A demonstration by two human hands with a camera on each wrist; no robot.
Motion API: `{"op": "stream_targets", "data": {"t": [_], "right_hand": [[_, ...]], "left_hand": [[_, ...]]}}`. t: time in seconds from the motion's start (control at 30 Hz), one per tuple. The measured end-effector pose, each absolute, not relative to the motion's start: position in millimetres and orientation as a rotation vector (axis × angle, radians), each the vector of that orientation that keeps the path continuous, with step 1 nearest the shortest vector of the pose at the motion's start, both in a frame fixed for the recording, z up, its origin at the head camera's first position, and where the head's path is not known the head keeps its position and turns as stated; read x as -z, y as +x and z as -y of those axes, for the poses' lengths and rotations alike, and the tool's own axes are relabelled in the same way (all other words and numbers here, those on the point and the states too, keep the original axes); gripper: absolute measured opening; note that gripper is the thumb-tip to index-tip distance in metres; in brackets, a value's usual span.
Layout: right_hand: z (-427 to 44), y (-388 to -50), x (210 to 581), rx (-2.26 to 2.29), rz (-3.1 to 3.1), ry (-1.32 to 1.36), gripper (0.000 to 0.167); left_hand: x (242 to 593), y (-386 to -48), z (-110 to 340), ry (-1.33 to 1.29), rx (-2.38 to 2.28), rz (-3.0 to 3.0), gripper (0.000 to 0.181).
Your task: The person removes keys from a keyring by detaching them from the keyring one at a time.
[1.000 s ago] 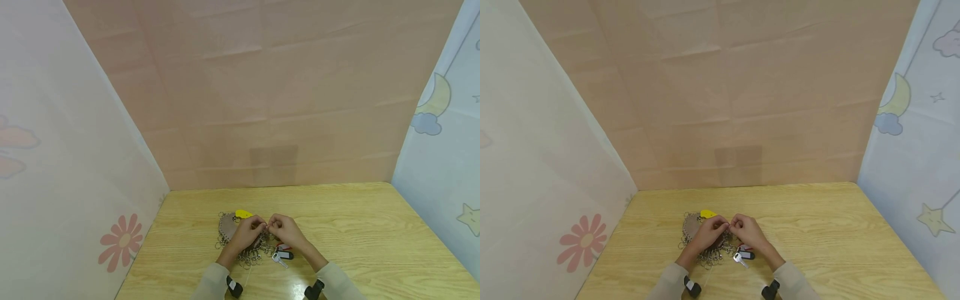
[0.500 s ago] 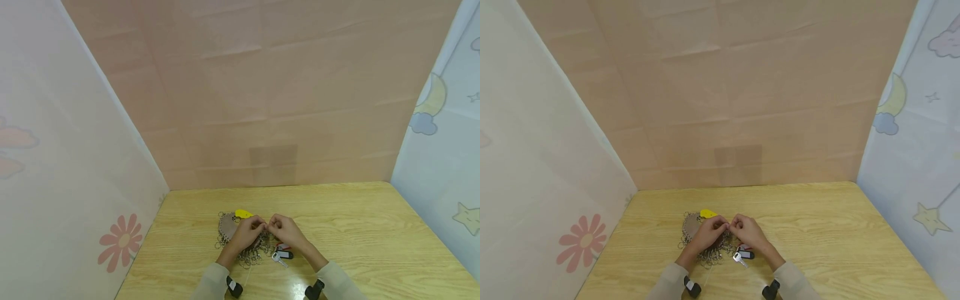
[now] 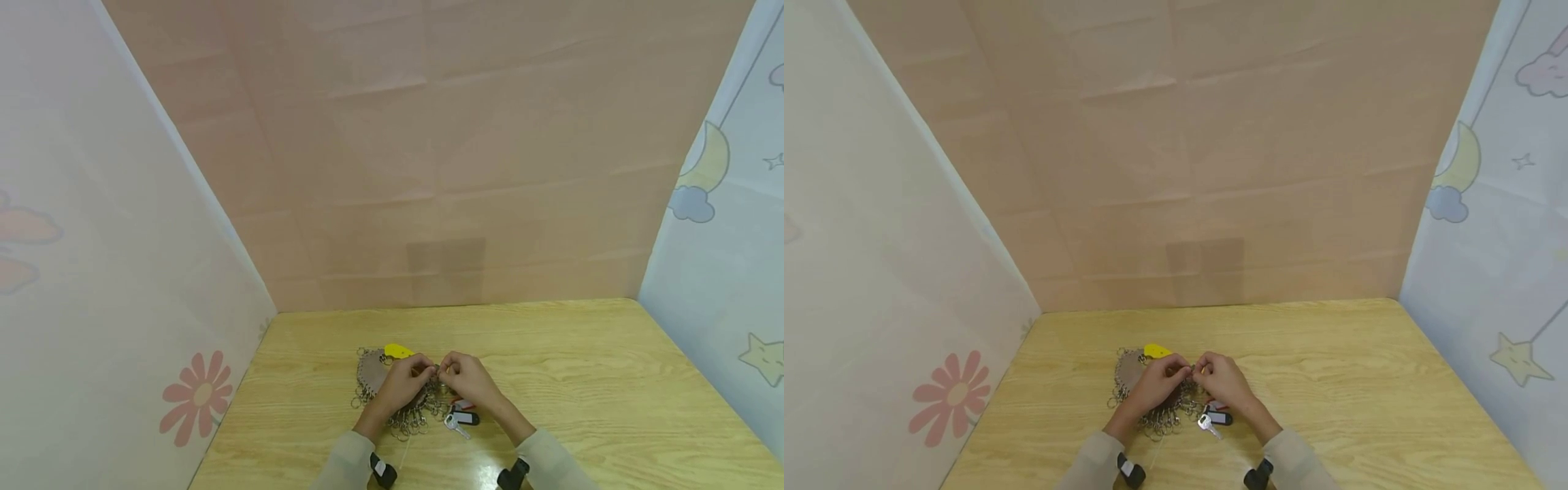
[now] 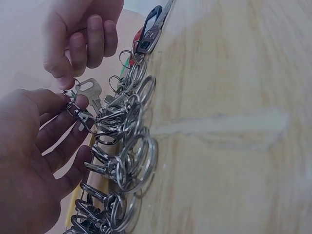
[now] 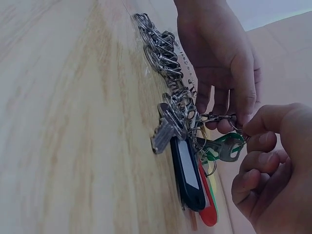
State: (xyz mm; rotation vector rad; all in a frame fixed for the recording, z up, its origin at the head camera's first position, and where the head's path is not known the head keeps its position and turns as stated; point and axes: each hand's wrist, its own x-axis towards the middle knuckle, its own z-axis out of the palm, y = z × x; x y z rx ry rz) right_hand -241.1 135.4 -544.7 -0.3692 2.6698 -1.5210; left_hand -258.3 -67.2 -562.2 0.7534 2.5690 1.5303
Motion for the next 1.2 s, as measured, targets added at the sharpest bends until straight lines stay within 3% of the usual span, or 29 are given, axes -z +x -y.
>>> {"op": "stream_targets", "data": {"t": [0.47, 1.2], "right_hand": [[-139.0, -239.8, 543.9, 1.587, -2.619, -0.487, 0.007], [-138.7, -239.3, 544.6, 1.517, -2.643, -0.387, 0.007]], "left_hand": [[560.5, -259.7, 65.9, 0.786, -1.514, -2.613, 0.016], [560.2, -257.8, 63.7, 0.748, -1.501, -2.611, 0.015]]}}
